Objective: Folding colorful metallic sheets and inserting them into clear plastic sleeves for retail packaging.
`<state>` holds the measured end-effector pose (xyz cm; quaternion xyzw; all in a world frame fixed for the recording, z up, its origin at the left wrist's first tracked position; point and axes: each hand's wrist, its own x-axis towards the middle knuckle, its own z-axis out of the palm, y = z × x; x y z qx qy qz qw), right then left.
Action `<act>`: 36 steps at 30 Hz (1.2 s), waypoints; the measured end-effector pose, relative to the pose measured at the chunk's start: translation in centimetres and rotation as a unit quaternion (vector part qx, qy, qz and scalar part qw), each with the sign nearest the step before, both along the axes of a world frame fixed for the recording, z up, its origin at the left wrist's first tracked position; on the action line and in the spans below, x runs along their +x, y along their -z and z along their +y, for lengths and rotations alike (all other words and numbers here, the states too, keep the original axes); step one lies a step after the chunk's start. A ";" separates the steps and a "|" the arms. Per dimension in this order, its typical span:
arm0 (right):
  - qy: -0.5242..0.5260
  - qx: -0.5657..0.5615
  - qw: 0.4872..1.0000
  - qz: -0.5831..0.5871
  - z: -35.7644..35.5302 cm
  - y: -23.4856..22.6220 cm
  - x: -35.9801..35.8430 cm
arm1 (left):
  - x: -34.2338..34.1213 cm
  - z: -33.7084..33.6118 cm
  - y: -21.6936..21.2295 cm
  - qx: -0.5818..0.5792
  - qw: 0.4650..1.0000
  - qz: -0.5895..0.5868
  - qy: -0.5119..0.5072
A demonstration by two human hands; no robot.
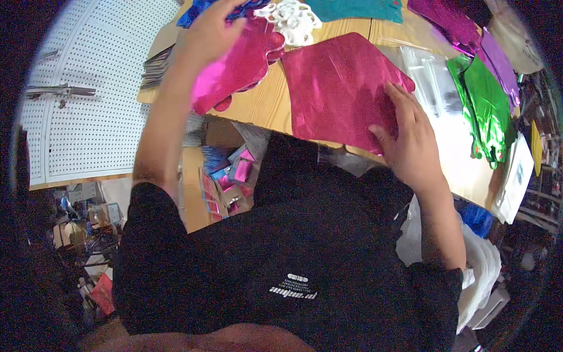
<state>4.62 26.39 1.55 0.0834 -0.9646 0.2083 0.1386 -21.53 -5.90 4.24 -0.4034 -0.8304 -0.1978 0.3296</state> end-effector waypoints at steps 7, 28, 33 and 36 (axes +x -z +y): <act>0.005 -0.031 1.000 0.001 -0.6 0.0 -0.7 | -11.7 -8.6 2.3 -0.311 0.928 -0.140 -0.153; -0.135 -0.052 0.979 0.143 -7.3 -5.6 -9.6 | -10.1 -6.3 -0.8 -0.003 0.975 -0.207 -0.080; -0.206 -0.006 0.961 0.182 -12.0 -2.9 -20.6 | -10.7 -5.0 -2.0 -0.048 0.977 -0.180 -0.104; -0.208 0.011 0.975 0.080 -15.1 -5.4 -25.2 | -12.2 -5.3 -1.7 -0.028 0.982 -0.152 -0.111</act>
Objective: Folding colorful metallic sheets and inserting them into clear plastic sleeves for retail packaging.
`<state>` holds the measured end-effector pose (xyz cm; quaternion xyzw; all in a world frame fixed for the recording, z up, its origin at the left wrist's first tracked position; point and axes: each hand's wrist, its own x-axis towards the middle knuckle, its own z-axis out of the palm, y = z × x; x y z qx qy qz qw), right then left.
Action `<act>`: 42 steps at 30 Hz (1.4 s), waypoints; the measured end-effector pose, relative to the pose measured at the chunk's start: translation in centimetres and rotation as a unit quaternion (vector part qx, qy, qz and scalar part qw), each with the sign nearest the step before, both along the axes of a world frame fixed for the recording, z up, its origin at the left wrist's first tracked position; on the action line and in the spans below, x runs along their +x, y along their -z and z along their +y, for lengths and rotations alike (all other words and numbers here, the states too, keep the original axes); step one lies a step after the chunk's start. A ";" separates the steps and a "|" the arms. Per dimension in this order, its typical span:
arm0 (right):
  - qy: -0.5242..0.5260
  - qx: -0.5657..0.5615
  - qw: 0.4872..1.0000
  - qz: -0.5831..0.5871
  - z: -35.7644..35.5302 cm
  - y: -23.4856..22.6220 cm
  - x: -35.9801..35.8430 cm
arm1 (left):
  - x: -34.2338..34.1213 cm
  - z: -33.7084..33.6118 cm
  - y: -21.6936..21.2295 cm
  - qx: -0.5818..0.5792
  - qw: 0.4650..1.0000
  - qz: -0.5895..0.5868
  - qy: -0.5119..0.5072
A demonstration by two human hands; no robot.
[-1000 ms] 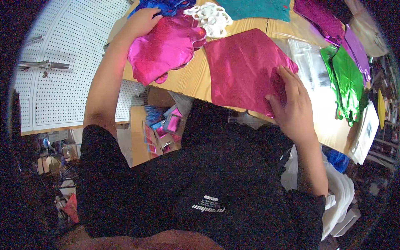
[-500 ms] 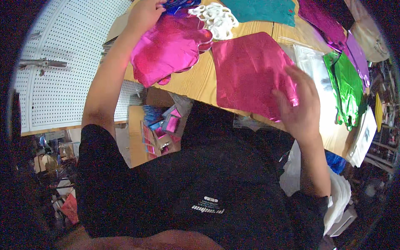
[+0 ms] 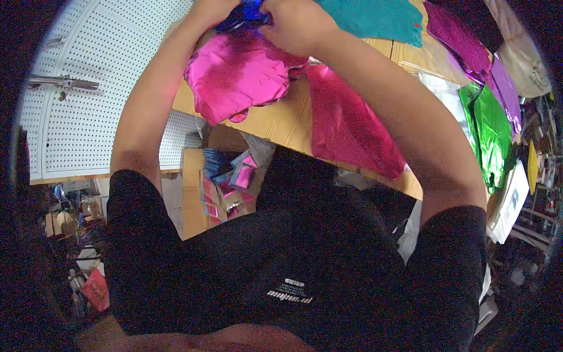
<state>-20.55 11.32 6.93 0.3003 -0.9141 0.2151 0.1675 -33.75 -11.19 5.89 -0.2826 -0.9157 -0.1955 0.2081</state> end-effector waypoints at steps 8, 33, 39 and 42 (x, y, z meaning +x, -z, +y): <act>0.036 -0.083 0.996 0.021 -3.8 3.7 -5.4 | -1.0 0.5 -0.5 -0.008 0.998 -0.057 -0.012; 0.064 -0.335 0.929 -0.146 -2.9 -0.8 -2.2 | 4.8 -2.9 -17.3 0.379 0.924 -0.056 -0.007; -0.046 -0.581 0.702 -0.410 0.9 -8.2 9.4 | 20.0 3.6 -7.6 -0.026 0.981 0.182 0.065; 0.145 -0.561 0.737 -0.347 1.1 -6.7 13.2 | 24.8 5.8 -2.0 -0.001 0.963 0.220 0.155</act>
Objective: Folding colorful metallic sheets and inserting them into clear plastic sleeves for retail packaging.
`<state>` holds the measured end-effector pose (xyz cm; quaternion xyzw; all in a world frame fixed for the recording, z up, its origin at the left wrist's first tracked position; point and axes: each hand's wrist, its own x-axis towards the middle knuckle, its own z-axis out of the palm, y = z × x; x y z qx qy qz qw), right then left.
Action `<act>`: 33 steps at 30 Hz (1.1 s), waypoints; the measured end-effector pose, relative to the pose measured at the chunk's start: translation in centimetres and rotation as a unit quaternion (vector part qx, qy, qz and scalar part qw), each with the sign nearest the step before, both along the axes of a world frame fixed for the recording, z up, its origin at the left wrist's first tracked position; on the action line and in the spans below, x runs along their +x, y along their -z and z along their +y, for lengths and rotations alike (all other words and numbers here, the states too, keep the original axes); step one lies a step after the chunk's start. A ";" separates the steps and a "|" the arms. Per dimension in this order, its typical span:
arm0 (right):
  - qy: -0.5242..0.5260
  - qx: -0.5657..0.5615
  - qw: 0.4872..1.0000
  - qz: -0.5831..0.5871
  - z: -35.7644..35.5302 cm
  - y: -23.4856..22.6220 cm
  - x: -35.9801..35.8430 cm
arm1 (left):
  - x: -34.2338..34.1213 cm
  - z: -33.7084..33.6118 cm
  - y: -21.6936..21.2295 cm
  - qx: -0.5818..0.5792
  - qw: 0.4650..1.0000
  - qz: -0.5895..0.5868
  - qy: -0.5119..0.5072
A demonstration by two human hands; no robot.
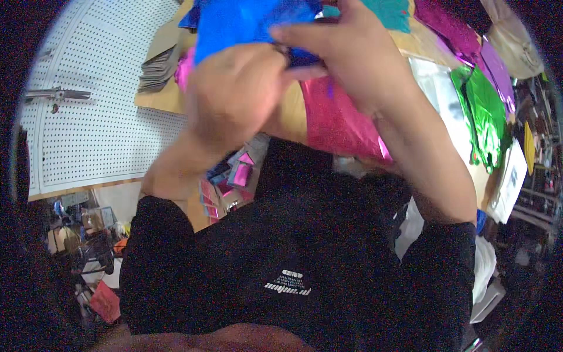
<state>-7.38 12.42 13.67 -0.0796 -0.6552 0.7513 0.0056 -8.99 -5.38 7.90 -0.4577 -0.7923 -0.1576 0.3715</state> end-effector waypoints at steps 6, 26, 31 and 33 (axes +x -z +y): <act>-0.012 0.161 0.984 0.076 8.2 5.8 3.3 | 3.0 3.3 3.1 0.073 0.984 -0.137 0.083; 0.137 0.573 0.803 0.095 16.5 11.5 9.6 | 5.6 6.1 6.4 -0.074 0.968 -0.217 0.099; 0.196 0.622 0.734 0.189 13.8 9.6 10.9 | 3.9 5.2 3.7 -0.028 0.977 -0.196 0.076; 0.166 0.561 0.787 0.194 13.2 9.1 10.8 | -0.5 4.9 2.9 -0.008 0.982 -0.179 0.049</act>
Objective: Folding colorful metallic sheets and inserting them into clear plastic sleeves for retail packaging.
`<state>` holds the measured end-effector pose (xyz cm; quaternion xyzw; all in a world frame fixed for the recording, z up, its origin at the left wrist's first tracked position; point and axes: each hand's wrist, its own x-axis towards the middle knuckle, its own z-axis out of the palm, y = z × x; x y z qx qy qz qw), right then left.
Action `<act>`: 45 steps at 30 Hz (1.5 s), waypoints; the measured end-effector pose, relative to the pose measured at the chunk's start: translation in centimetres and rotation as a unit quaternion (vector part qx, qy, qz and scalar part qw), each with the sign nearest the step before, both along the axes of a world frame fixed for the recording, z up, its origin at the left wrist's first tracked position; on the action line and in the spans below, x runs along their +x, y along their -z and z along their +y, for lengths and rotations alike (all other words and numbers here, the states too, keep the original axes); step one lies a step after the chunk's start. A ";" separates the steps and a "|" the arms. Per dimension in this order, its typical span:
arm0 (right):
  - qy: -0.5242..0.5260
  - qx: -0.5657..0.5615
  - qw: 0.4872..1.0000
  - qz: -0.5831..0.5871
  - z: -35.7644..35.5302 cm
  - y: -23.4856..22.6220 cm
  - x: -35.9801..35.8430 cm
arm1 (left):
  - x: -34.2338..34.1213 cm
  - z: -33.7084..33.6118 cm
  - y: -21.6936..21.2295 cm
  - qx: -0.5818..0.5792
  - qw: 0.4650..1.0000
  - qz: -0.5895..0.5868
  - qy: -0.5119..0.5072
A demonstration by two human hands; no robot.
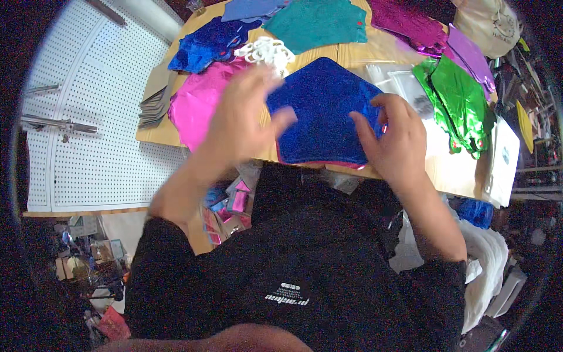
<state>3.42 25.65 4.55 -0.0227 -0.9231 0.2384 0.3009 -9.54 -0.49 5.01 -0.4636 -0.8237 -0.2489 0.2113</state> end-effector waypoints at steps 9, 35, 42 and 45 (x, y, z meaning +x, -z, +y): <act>-0.107 0.023 0.994 -0.027 -1.0 -1.2 -8.0 | -30.2 1.1 0.5 -0.054 0.980 0.191 -0.009; -0.144 0.168 0.974 -0.052 -1.7 3.7 -39.3 | -39.7 3.4 1.2 -0.070 0.975 -0.193 -0.085; -0.135 0.170 0.976 0.030 -2.7 3.8 -38.4 | -42.1 1.9 2.1 0.116 0.948 -0.276 -0.108; -0.146 0.126 0.978 -0.083 -2.7 2.3 -37.7 | -40.9 2.2 1.4 0.124 0.959 -0.206 -0.148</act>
